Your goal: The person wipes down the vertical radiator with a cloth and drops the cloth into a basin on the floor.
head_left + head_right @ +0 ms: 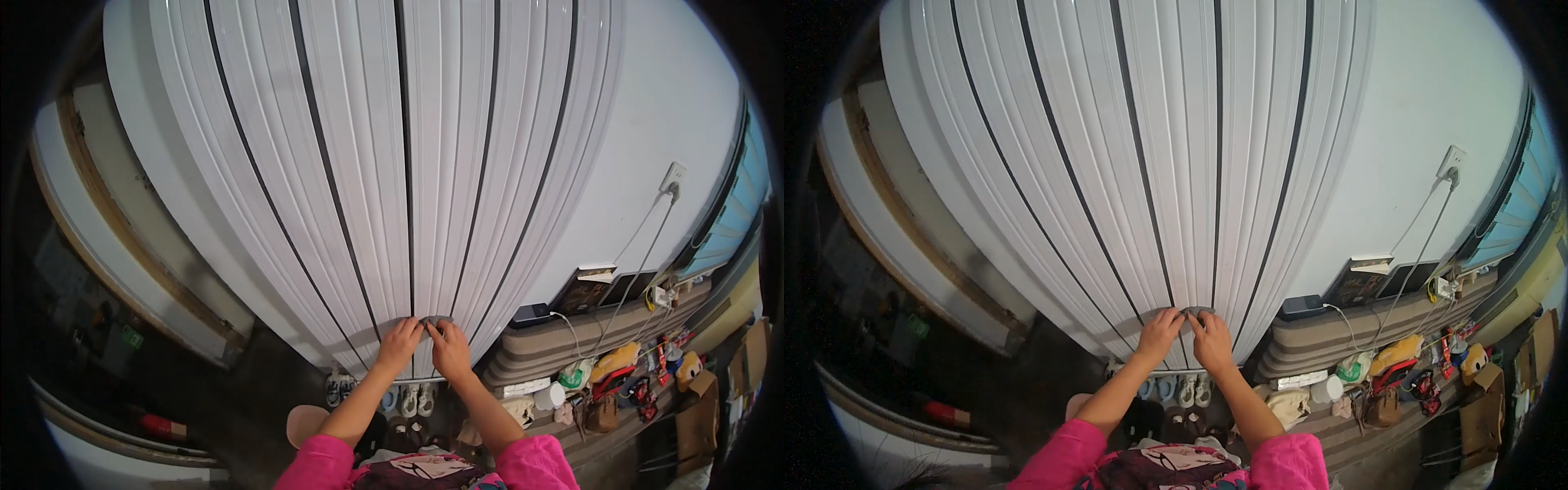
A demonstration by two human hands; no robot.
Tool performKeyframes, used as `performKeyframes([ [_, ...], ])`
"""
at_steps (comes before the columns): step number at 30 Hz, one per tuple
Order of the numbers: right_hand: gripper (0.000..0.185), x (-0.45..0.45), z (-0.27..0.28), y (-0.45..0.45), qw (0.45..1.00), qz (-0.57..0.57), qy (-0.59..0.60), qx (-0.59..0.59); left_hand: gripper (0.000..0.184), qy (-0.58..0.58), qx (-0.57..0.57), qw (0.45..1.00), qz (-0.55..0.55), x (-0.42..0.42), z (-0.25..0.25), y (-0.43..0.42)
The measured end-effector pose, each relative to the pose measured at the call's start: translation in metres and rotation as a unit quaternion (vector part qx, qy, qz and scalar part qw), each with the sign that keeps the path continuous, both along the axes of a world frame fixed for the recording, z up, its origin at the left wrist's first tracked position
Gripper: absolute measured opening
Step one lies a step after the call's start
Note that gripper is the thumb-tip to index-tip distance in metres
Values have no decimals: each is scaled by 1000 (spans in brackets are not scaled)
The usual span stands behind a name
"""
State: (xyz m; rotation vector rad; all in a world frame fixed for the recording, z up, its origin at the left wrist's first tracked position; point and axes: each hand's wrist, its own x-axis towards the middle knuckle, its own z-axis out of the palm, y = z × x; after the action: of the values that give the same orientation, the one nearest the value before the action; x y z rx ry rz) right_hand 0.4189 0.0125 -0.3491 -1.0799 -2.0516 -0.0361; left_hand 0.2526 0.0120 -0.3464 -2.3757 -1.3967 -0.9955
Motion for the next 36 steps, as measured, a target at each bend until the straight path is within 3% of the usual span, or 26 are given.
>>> performKeyframes([
  [7,60,-8,12,-11,1000,-3,9,-21,32,-42,-28,999,-1,-10,25,-13],
  [12,52,-28,91,-18,996,15,48,80,28,-92,76,992,29,-27,88,-18],
  [16,51,-48,115,-4,989,5,53,136,27,-119,136,983,42,-36,121,-12],
  [36,45,-49,8,-3,1000,0,-3,29,32,-33,50,998,4,-52,27,-9],
])
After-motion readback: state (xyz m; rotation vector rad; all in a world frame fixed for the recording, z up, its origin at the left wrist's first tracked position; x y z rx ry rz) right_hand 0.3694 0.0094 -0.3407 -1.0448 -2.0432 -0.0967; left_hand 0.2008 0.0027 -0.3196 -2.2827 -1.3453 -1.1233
